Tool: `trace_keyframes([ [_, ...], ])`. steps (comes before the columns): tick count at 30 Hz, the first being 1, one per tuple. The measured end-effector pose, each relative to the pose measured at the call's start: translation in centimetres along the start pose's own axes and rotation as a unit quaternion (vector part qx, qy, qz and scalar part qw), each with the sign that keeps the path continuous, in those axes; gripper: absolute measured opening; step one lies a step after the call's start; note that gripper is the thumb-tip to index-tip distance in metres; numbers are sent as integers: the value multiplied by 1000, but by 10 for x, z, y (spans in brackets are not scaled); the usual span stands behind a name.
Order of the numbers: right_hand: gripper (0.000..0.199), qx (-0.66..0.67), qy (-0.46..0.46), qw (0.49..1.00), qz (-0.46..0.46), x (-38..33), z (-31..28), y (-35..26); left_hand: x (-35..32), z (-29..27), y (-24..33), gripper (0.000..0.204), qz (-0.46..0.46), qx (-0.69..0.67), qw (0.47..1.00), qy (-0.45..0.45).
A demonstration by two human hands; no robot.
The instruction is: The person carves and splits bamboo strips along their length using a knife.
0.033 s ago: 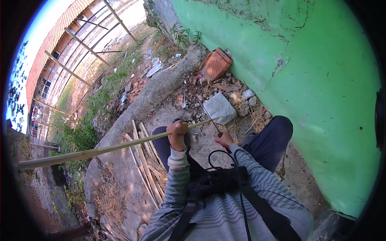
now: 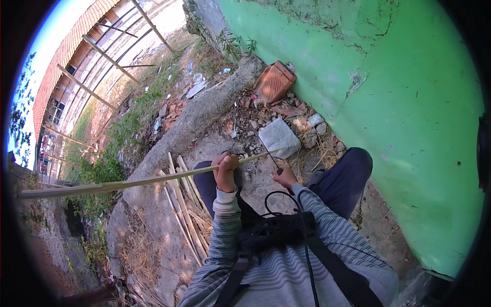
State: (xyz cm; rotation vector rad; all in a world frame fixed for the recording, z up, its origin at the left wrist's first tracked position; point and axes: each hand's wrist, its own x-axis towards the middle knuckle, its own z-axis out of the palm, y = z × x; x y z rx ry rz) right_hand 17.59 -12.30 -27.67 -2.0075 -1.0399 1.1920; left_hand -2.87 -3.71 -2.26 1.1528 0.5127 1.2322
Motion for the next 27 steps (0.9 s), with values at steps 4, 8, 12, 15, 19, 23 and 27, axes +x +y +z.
trace_keyframes([
  [4,30,2,20,997,-79,-34,2,-41,0,-15,0,45,42,-29,998,-25],
  [8,23,75,-16,976,-204,-55,-3,-71,4,-11,-4,64,49,-62,996,-42],
  [12,22,102,-19,970,-220,-57,-6,-76,7,2,-7,66,67,11,998,-10],
  [15,21,146,-31,972,-184,-53,-3,-66,11,15,-11,64,79,10,997,-10],
  [19,22,187,-43,966,-172,-55,-4,-75,17,16,-11,64,104,31,994,14],
  [23,17,136,-52,970,-194,-59,-12,-83,14,18,-13,64,101,64,993,7],
  [27,20,131,-13,987,-93,-36,-11,-46,15,32,-21,65,109,62,992,-8],
])
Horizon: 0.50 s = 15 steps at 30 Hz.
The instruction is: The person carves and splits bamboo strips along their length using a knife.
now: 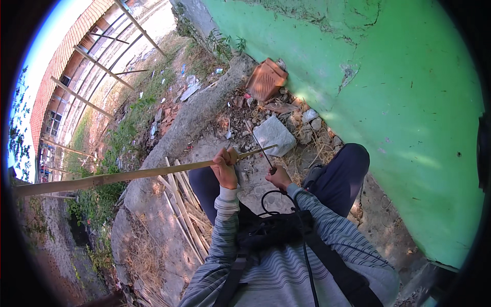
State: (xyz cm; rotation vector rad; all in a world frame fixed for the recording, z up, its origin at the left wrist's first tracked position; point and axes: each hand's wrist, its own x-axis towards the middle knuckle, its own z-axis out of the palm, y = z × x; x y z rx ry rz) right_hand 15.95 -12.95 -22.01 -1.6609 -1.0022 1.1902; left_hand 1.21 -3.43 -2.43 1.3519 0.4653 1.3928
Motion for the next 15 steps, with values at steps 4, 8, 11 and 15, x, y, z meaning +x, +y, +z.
trace_keyframes([
  [4,22,6,10,999,-35,5,6,-9,2,0,3,65,-4,2,1000,12],
  [8,22,38,-61,994,-87,-3,12,-33,-3,-10,7,65,-2,19,1000,21],
  [11,22,11,-4,1000,-14,13,5,20,0,3,5,65,0,-4,999,32],
  [15,27,-65,46,993,82,19,2,44,-4,1,4,64,-1,-6,1000,21],
])
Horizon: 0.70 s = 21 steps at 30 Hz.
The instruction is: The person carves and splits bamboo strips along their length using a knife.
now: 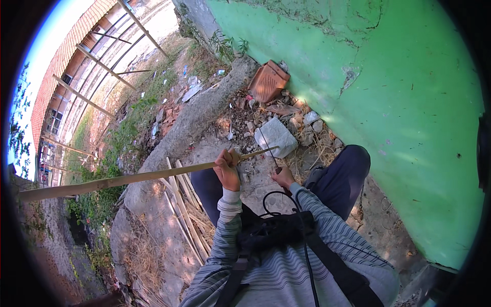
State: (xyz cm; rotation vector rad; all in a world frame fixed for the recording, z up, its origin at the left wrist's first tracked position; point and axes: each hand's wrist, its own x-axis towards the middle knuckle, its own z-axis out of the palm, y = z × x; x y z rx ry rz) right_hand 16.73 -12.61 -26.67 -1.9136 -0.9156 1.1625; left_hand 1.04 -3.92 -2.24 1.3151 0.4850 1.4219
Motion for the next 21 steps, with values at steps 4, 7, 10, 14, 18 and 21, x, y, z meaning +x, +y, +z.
trace_keyframes([
  [4,23,55,7,992,-116,-23,13,-40,-6,8,4,58,-7,-14,999,34],
  [7,18,66,-40,979,-189,-37,12,-65,-5,3,5,55,4,-29,999,30],
  [10,19,42,-34,978,-203,-34,12,-52,-2,6,7,53,13,-19,999,45],
  [14,21,42,26,996,-78,-18,11,-13,2,17,1,54,15,13,998,54],
  [18,21,66,-27,992,-102,-26,13,-39,0,12,0,54,13,21,999,46],
  [21,19,87,-71,978,-176,-38,11,-69,-3,1,8,53,8,12,999,41],
])
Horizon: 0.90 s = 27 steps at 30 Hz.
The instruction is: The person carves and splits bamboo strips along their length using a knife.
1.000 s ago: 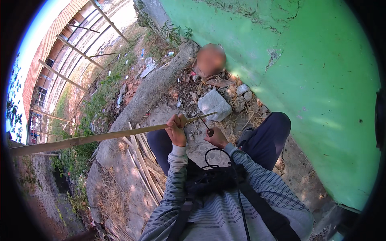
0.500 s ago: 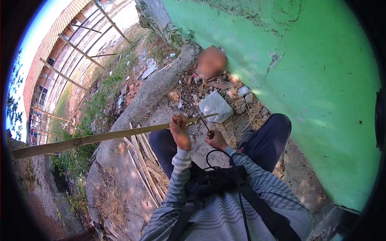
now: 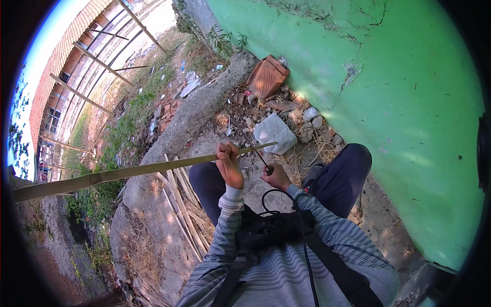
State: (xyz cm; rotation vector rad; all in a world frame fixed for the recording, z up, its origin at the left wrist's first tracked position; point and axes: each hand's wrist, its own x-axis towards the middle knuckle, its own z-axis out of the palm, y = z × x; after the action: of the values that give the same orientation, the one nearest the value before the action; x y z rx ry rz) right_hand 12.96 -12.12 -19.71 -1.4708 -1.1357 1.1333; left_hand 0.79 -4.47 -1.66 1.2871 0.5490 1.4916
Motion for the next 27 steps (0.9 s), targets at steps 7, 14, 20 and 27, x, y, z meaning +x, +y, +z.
trace_keyframes([
  [7,24,-102,116,973,174,-1,-16,85,6,10,-9,51,-6,-7,999,31],
  [14,24,-69,109,989,66,-5,2,28,2,7,-6,50,3,26,999,48],
  [20,25,-48,55,997,13,-8,0,25,4,9,-4,50,-21,26,996,81],
  [27,24,-69,99,989,82,-7,0,49,8,-3,-9,50,-3,30,996,83],
])
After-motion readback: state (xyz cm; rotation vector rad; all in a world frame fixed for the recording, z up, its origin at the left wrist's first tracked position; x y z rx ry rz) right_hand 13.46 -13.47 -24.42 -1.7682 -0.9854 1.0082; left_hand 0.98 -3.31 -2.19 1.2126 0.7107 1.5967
